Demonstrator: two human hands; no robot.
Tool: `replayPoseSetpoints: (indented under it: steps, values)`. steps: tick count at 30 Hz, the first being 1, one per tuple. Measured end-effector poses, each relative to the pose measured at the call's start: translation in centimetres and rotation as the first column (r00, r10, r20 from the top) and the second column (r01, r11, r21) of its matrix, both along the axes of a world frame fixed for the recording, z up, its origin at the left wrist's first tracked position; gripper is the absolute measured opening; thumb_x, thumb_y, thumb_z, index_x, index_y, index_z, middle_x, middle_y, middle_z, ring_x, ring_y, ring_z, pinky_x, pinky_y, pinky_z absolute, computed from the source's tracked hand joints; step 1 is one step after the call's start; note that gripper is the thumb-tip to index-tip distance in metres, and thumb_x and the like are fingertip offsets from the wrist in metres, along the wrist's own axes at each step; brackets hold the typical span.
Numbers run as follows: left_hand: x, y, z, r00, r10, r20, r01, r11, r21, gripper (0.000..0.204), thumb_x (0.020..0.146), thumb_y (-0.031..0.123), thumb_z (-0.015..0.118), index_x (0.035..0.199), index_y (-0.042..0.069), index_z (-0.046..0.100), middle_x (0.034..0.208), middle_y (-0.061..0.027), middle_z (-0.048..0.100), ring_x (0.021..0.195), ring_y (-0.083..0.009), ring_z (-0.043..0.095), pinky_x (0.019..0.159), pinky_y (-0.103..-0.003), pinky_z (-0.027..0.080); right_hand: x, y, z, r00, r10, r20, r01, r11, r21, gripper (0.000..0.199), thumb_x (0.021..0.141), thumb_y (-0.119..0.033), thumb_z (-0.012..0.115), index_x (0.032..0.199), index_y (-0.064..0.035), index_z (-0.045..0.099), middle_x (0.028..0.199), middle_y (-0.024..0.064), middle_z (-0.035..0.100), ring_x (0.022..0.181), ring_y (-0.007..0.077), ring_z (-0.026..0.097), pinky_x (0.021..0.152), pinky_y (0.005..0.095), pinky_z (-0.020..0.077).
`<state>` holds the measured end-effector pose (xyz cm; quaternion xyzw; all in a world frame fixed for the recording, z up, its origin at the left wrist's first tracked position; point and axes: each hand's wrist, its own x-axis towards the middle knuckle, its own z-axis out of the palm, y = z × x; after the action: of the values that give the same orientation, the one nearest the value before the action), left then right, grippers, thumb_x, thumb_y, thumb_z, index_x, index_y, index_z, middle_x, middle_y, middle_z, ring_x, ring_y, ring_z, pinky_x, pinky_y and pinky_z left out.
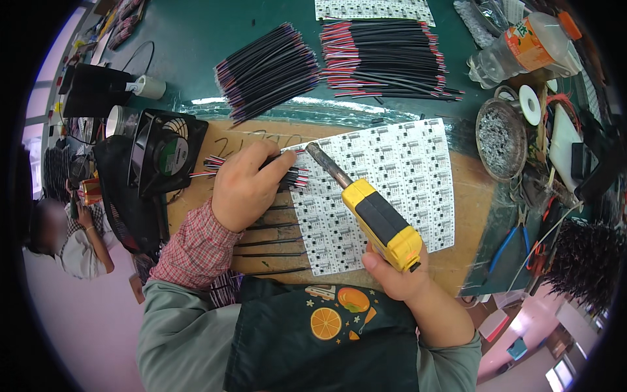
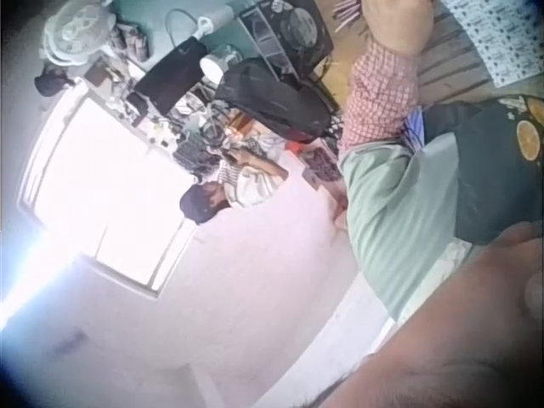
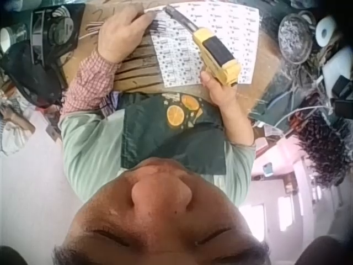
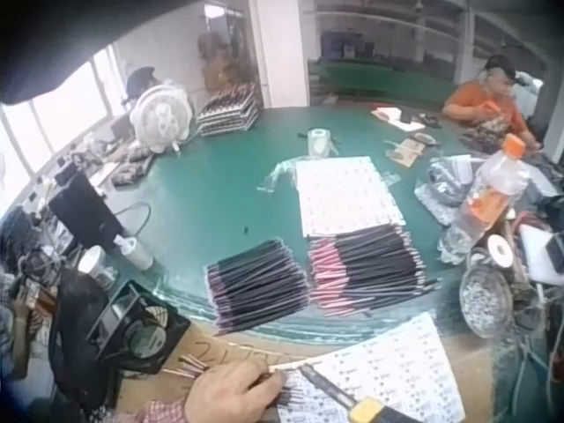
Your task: The person solders thin wires onto metal contacts on a sheet of circuit boards using a soldering gun.
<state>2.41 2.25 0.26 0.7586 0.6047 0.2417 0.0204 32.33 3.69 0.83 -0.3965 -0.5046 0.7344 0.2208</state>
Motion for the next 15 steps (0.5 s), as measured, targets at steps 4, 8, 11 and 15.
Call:
replayPoseSetpoints:
  steps: [4, 8, 11, 15]
  values:
    - [0.02, -0.1, 0.09, 1.0, 0.008, -0.017, -0.008, 1.0, -0.018, 0.028, 0.072, 0.0, 0.065, 0.1, 0.005, 0.067, 0.089, -0.0081, 0.059, 0.074, -0.0243, 0.061, 0.061, -0.033, 0.05, -0.14, -0.02, -0.01, 1.0, -0.01, -0.01, 0.01, 1.0, -0.004, 0.035, 0.083, -0.005, 0.068, 0.116, 0.0007, 0.059, 0.085, 0.004, 0.062, 0.073, 0.0109, 0.058, 0.064, 0.0263, 0.0477]
    - [0.08, -0.12, 0.07, 1.0, 0.012, -0.027, -0.012, 1.0, -0.024, 0.027, 0.073, 0.0, 0.065, 0.1, 0.005, 0.067, 0.089, -0.008, 0.059, 0.073, -0.0242, 0.061, 0.061, -0.033, 0.05, 0.12, -0.2, -0.44, 1.0, 0.011, 0.012, -0.011, 1.0, 0.027, 0.037, 0.083, -0.006, 0.068, 0.118, 0.0008, 0.058, 0.085, 0.004, 0.062, 0.072, 0.0109, 0.058, 0.063, 0.0259, 0.0475]
    - [0.12, -0.12, 0.11, 0.999, 0.009, -0.031, -0.01, 1.0, -0.023, 0.027, 0.074, 0.001, 0.064, 0.1, 0.005, 0.067, 0.089, -0.0079, 0.059, 0.073, -0.0241, 0.061, 0.061, -0.033, 0.05, 0.13, -0.18, -0.38, 1.0, 0.001, -0.016, -0.001, 1.0, -0.005, 0.038, 0.083, -0.006, 0.069, 0.119, 0.0009, 0.057, 0.085, 0.004, 0.062, 0.073, 0.0108, 0.058, 0.064, 0.026, 0.0475]
    - [0.09, -0.17, 0.13, 0.999, 0.009, -0.033, -0.011, 0.999, -0.036, 0.027, 0.074, 0.001, 0.064, 0.1, 0.005, 0.067, 0.089, -0.0078, 0.058, 0.073, -0.0242, 0.061, 0.061, -0.033, 0.05, -0.15, -0.01, -0.22, 1.0, 0.014, 0.014, -0.015, 1.0, 0.026, 0.047, 0.083, -0.014, 0.069, 0.124, 0.0018, 0.052, 0.085, 0.0065, 0.06, 0.066, 0.0117, 0.055, 0.058, 0.0256, 0.0452]
